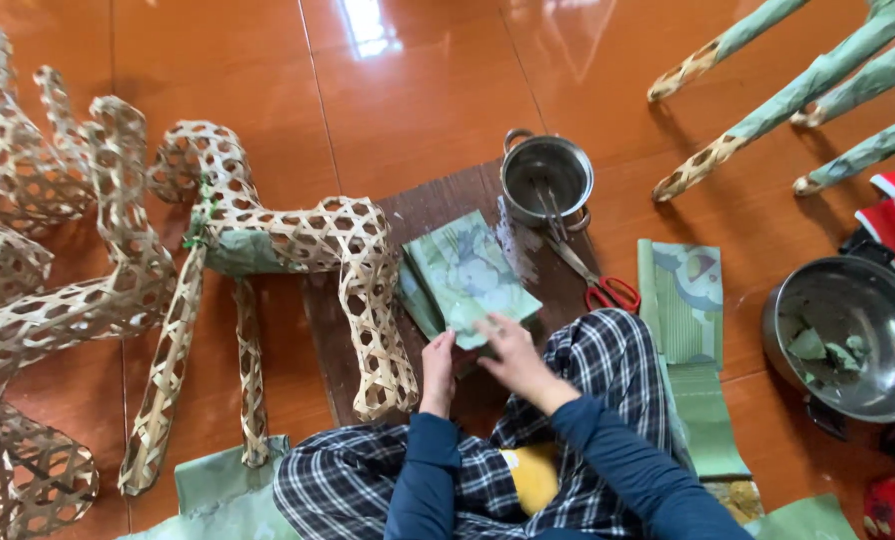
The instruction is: Applying paper strips to a woven bamboo frame using paste to create a decorative object
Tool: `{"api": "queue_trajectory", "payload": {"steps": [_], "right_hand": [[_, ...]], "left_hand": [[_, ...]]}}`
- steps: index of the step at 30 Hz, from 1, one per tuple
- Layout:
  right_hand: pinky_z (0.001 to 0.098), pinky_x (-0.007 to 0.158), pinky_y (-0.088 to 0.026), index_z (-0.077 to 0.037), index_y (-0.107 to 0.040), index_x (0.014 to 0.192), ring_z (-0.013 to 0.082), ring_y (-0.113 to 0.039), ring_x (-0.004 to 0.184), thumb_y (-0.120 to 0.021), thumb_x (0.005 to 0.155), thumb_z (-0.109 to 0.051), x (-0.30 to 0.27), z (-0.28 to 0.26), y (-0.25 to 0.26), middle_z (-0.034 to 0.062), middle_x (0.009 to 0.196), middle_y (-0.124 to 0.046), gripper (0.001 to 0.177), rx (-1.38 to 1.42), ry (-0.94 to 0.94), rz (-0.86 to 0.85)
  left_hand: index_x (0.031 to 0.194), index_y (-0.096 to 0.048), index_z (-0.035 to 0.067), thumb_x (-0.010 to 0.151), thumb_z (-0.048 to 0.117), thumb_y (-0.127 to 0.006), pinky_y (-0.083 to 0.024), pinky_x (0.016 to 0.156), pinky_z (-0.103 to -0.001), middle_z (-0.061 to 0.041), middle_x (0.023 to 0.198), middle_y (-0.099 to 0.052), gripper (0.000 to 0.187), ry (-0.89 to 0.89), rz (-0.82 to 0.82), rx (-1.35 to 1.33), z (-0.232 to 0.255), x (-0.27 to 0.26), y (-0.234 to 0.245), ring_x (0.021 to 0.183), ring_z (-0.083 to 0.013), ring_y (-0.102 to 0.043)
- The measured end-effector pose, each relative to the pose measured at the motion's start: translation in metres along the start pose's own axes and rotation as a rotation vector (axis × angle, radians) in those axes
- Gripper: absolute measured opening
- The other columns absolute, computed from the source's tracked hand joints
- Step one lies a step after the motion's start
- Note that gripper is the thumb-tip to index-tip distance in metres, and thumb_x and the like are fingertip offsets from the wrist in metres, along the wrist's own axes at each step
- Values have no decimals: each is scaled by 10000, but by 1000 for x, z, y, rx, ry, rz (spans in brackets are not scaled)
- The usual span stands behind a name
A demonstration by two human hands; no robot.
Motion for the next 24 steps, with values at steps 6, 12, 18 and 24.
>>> {"api": "queue_trajectory", "payload": {"steps": [6,12,18,24], "right_hand": [[367,955,-506,-343,-774,1105,162,-671,1151,-734,918,-237,3,-48,18,-117,1201,-725,218,-311,681,466],[347,949,-561,-253,-763,1107,169,-720,1018,-618,1057,-206,-66,-157,82,-73,1037,-759,160,-397,1010,347],[478,781,-542,-189,-719,1078,346,-651,939,-595,881,1,-152,-261,97,39,1018,-703,301,-532,1211,-277],[658,845,-548,-113,-765,1273,563,-674,1032,-614,782,135,-151,-309,90,238,1190,-753,570,-181,1019,-788]], "left_hand": [[1336,-814,131,1055,500,-741,-593,1064,-500,-162,1288,-807,469,-287,-107,642,46,-60,3,1256,-339,-731],[1202,-845,82,998,211,-760,-636,897,-446,-206,1085,-826,256,-1316,290,718,230,-238,28,1044,-416,-783],[1420,-711,35,1094,397,-662,-479,1192,-584,-277,1435,-689,489,-563,71,744,171,-90,119,1380,-479,-603],[1374,-775,120,1032,406,-743,-534,1136,-534,-172,1354,-765,447,-627,-119,881,174,-143,53,1316,-398,-682]]}}
Point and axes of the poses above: each hand's wrist, its own x-axis towards the middle knuckle, its own y-axis out of the back of the hand, z = x × y, the point moved 7 cm from there along x, towards the middle knuckle
